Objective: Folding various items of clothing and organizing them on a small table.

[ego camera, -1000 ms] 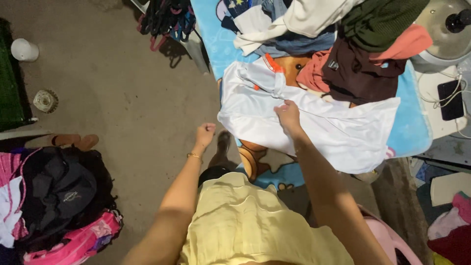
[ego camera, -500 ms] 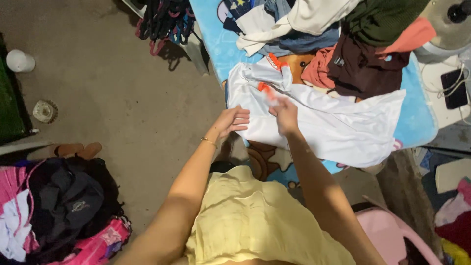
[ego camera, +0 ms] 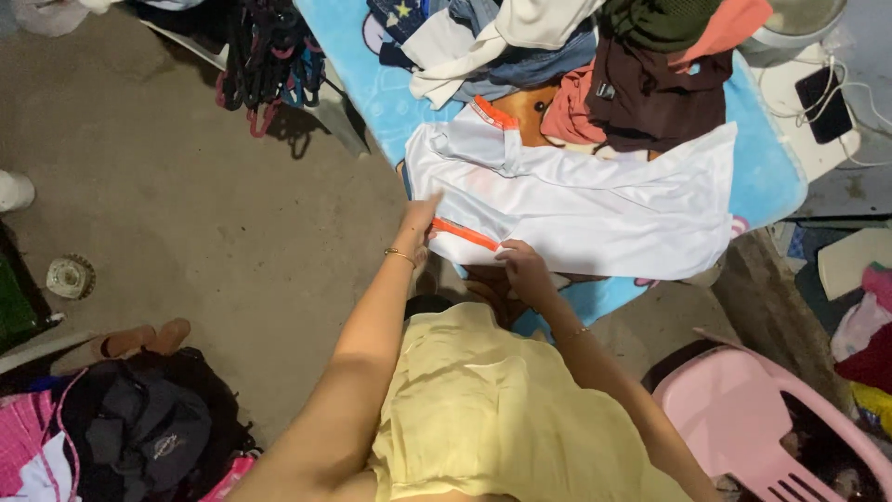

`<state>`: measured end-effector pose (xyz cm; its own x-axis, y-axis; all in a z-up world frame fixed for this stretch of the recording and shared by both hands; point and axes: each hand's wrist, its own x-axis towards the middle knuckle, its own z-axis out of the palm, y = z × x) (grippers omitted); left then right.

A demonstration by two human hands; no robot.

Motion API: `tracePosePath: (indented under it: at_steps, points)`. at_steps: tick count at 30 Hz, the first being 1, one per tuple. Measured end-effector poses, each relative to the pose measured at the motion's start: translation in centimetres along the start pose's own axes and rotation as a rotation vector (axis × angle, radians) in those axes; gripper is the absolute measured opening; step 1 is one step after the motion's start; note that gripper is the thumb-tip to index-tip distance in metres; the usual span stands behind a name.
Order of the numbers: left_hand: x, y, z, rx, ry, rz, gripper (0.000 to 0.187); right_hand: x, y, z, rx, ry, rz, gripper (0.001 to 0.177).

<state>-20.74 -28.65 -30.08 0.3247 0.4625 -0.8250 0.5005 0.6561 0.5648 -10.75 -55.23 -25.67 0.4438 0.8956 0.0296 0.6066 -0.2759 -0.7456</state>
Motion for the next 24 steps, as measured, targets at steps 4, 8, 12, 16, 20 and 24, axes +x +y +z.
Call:
tracePosePath:
  at_steps: [4, 8, 12, 16, 20, 24]
  points:
    - [2.2, -2.2, -0.7, 0.175, -0.059, 0.140, 0.050, 0.2, -0.7, -0.4, 0.150, 0.039, 0.303, 0.026]
    - [1.6, -4.8, -2.2, 0.043, -0.244, 0.396, 0.036, 0.7, 2.3, 1.3, 0.247, 0.125, 0.240, 0.041]
    - [1.3, -7.0, -3.2, 0.002, -0.340, 0.423, 0.039, 2.0, 3.8, 1.7, 0.528, 0.120, 0.389, 0.048]
    - [-1.0, -5.3, -3.0, 0.060, -0.360, 0.284, 0.031, 2.7, 5.8, 2.7, 0.702, 0.098, 0.479, 0.037]
    - [1.1, -4.6, -2.4, 0.142, -0.277, 0.325, 0.026, 1.2, 10.0, 4.9, 0.598, 0.153, 0.545, 0.031]
    - [6.0, -7.6, -2.6, 0.183, -0.269, 0.675, 0.016, 0.3, 9.2, 4.1, 0.942, 0.243, 0.716, 0.023]
